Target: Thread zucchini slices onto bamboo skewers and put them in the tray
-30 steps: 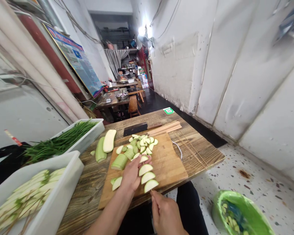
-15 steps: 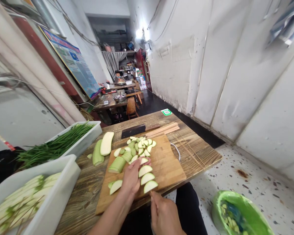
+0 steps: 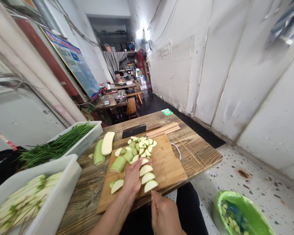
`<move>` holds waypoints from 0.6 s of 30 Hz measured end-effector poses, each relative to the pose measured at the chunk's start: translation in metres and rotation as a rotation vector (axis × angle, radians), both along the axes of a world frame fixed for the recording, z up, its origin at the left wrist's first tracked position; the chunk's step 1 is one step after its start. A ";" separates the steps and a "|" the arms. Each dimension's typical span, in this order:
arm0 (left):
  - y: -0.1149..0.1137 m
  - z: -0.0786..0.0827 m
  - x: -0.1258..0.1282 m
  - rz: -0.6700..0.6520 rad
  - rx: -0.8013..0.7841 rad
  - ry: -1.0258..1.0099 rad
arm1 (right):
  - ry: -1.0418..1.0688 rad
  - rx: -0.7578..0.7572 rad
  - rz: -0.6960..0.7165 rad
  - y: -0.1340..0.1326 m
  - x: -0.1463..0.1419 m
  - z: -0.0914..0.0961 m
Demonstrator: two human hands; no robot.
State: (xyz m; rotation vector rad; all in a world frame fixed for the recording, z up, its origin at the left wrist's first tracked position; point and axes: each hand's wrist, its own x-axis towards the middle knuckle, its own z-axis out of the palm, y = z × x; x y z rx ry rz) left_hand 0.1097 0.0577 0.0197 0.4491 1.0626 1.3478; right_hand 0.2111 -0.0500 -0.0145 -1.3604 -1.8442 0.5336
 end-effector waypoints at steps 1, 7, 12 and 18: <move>0.000 0.000 0.000 -0.005 -0.004 0.003 | -0.004 -0.001 -0.001 0.000 0.000 0.000; -0.002 0.002 -0.002 -0.013 -0.004 0.019 | 0.028 -0.003 -0.004 0.000 -0.001 0.000; -0.002 0.001 -0.002 -0.009 0.003 0.009 | 0.044 -0.018 -0.002 0.000 -0.002 -0.003; -0.002 0.000 -0.001 0.004 -0.003 0.009 | 0.042 -0.036 0.001 0.001 -0.003 -0.004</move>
